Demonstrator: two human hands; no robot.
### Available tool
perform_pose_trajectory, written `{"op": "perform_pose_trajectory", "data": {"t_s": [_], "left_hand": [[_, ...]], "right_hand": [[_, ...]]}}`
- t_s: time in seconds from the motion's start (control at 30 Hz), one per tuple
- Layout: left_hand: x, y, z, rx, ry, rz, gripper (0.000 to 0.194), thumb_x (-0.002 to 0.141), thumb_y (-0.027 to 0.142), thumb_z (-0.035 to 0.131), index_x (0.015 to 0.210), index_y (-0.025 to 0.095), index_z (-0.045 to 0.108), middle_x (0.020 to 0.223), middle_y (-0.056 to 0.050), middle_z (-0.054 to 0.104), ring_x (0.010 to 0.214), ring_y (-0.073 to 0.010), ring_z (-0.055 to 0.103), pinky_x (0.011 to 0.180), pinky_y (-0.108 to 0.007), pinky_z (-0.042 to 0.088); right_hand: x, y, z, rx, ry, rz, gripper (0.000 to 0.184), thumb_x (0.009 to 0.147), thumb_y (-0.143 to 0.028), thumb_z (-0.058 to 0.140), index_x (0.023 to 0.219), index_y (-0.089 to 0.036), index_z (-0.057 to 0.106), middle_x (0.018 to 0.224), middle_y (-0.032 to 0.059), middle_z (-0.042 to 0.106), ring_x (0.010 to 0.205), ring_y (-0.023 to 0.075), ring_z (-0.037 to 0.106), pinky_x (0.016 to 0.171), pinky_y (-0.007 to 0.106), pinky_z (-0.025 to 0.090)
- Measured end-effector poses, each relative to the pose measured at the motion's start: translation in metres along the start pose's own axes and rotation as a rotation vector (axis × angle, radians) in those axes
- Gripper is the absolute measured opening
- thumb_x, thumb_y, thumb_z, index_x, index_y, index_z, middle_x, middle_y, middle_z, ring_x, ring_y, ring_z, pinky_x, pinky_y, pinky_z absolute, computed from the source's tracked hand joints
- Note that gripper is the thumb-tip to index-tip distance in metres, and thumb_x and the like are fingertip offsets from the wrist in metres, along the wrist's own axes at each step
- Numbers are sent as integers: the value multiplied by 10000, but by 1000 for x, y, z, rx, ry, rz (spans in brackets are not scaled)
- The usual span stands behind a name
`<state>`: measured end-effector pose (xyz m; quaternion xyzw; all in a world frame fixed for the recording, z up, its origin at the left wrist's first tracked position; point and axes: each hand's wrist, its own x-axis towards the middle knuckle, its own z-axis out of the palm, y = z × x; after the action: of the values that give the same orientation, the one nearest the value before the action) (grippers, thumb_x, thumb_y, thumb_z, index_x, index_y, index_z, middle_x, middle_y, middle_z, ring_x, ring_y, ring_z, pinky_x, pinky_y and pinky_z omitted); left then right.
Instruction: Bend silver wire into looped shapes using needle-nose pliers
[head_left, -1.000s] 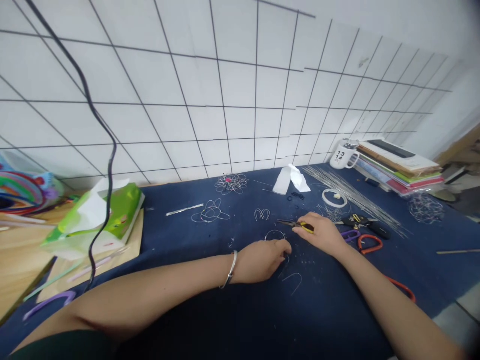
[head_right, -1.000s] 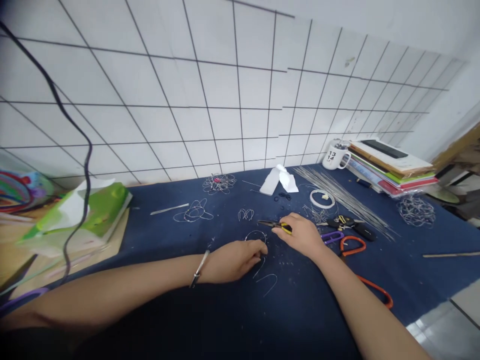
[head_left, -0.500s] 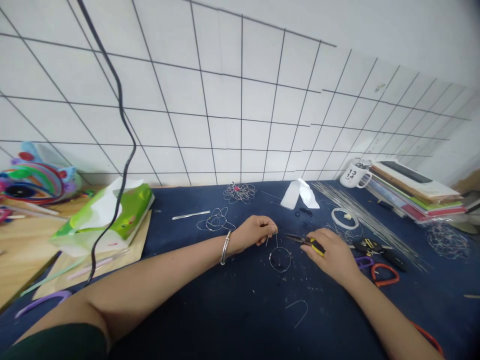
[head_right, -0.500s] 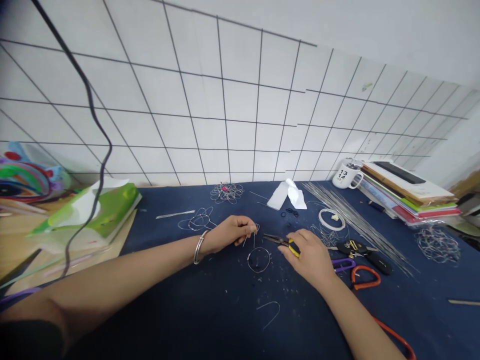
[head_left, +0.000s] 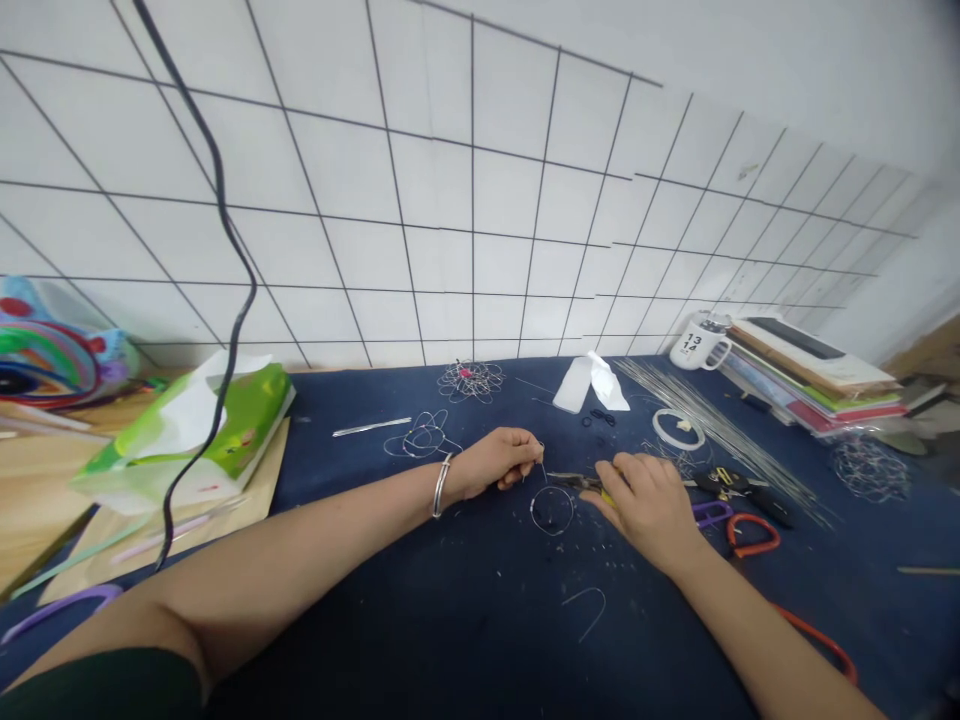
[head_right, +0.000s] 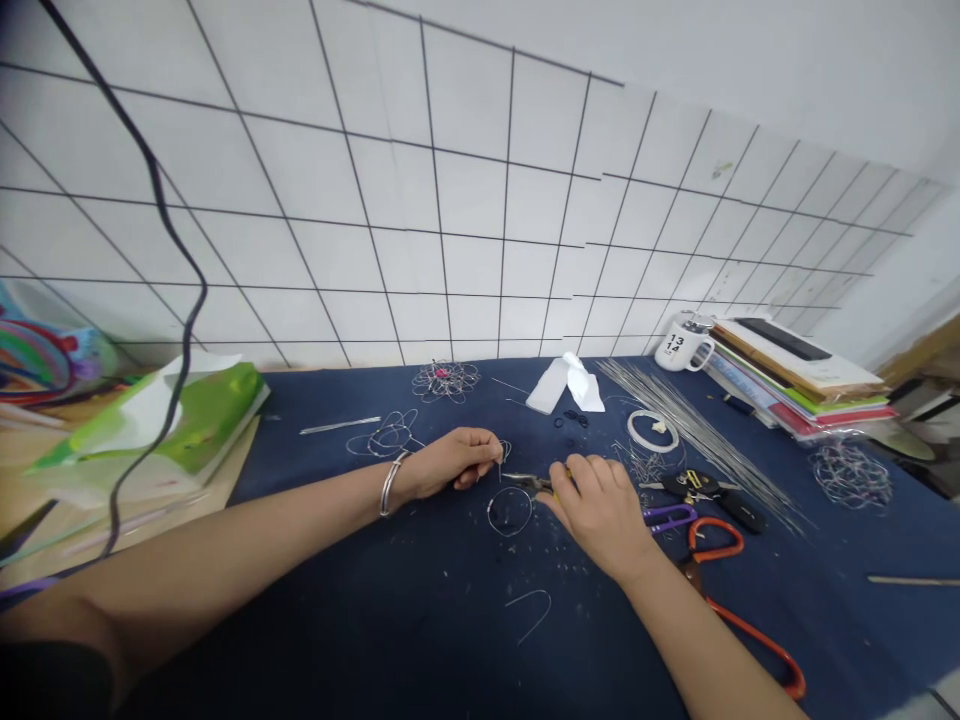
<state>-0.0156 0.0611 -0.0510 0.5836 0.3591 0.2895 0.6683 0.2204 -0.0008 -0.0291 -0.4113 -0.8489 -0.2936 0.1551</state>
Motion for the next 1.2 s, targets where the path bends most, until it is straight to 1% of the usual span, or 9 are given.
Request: {"op": "perform_pose_trajectory", "data": {"t_s": [0.17,0.47,0.73,1.2], "left_hand": [[-2,2,2,-13,-43,-24,230,768,374,503,738,147,486,572,41,452,369,-22,313,344,-148,254],[0,-2,0,-35,-92,-33,238,756,374,518,773,137,520,549,44,441,350,-24,304,330,-154,242],[-1,0,-1,-42,-120,-33,223,751,359,528,768,137,528,555,42,445,350,-24,304,330,-160,234],[0,1,-1,-30,-135,-50,218,759,358,522,749,140,520,554,44,439,349,-22,300,337,-166,218]], "right_hand": [[-1,-1,-1,-6,10,-27,303,813,-399,501,1010,-175,557,923,79,556,837,206,444,704,336,304],[-2,-2,-1,10,-22,-47,292,816,-408,492,968,-170,563,868,69,548,766,179,423,673,319,284],[-1,-2,-1,26,-32,-40,288,811,-412,498,957,-173,566,852,71,543,760,176,414,680,314,278],[-2,-2,0,27,-20,-53,276,806,-406,508,949,-178,567,844,68,538,752,171,407,673,312,272]]}}
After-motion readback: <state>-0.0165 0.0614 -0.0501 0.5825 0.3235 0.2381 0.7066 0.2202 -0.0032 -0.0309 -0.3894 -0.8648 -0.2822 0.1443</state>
